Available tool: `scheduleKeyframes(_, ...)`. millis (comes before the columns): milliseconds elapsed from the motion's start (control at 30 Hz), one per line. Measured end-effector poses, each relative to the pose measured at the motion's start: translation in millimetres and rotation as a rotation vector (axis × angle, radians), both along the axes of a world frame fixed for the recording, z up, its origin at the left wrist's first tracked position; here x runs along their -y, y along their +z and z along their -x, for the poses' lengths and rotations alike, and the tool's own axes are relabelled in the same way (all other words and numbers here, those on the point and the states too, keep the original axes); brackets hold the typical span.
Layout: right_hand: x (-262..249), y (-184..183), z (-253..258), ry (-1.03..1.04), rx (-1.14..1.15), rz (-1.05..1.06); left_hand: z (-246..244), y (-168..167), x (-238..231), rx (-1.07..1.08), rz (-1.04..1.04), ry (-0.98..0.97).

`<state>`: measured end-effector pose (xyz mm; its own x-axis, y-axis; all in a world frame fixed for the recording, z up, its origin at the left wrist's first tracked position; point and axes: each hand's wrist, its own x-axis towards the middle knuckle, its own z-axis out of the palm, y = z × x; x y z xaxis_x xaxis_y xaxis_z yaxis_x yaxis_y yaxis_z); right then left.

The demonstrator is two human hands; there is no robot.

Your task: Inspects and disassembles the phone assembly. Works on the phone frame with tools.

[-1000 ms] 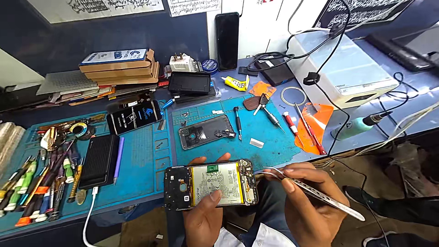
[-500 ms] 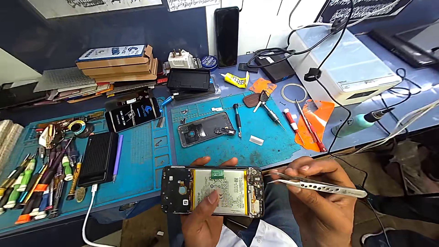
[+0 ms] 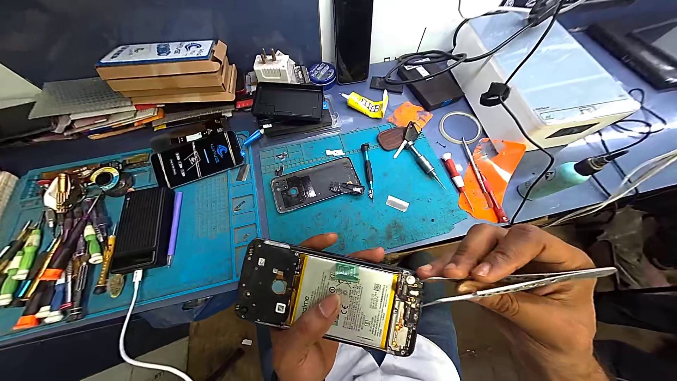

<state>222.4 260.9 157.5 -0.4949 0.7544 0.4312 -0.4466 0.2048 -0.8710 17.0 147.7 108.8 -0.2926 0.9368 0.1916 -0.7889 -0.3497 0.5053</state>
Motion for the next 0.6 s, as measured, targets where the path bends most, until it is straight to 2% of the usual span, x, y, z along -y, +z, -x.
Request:
scheduleKeyframes(300,-3.2,8.7,-2.6,-0.072,0.147,-0.173,-1.1,3.3,-1.7,-0.066,-0.004,0.018)
scheduleKeyframes(600,-6.2,8.4,-7.1,-0.053,0.191,-0.135,-2.8,5.6,-2.8,-0.12,0.008,0.041)
